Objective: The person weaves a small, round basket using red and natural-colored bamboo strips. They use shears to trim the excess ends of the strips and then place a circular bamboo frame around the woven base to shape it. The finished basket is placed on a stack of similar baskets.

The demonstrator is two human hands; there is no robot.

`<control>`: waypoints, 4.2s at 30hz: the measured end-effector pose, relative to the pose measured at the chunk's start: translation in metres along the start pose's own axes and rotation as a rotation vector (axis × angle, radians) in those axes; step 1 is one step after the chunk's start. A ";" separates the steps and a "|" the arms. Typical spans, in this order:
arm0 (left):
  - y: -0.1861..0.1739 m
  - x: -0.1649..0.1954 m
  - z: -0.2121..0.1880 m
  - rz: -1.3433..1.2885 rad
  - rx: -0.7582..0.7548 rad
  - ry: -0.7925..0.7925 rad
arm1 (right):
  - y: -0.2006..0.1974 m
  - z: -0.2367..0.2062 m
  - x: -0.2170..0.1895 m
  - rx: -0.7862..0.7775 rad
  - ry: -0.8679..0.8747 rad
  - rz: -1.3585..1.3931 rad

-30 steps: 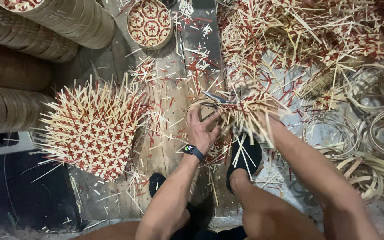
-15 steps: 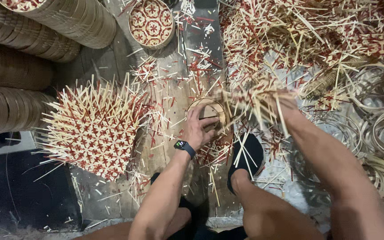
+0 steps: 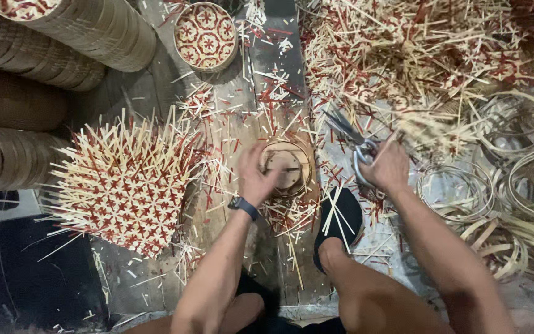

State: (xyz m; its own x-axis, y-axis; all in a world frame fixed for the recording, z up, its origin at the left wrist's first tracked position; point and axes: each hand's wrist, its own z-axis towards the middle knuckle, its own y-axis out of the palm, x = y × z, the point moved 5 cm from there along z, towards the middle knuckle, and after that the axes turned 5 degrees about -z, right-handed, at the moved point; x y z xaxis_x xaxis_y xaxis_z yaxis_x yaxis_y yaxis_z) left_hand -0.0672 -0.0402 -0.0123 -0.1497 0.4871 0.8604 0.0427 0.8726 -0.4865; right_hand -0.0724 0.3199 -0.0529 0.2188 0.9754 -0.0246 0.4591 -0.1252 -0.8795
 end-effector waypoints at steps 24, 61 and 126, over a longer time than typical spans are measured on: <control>0.033 -0.041 0.034 -0.014 0.232 -0.151 | 0.051 -0.032 -0.100 -0.421 0.163 1.038; 0.019 -0.050 -0.069 -0.223 0.034 -0.371 | -0.004 -0.072 -0.113 -0.311 0.050 1.154; -0.106 -0.004 0.209 0.656 0.057 0.653 | 0.060 -0.117 -0.073 -0.341 -0.281 1.577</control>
State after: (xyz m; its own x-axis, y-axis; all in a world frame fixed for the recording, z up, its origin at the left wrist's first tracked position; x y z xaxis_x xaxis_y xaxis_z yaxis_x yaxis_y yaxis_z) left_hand -0.2773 -0.1423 0.0043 0.4745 0.8215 0.3161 -0.1292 0.4202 -0.8982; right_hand 0.0395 0.2200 -0.0487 0.4908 -0.1527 -0.8578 0.1129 -0.9651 0.2364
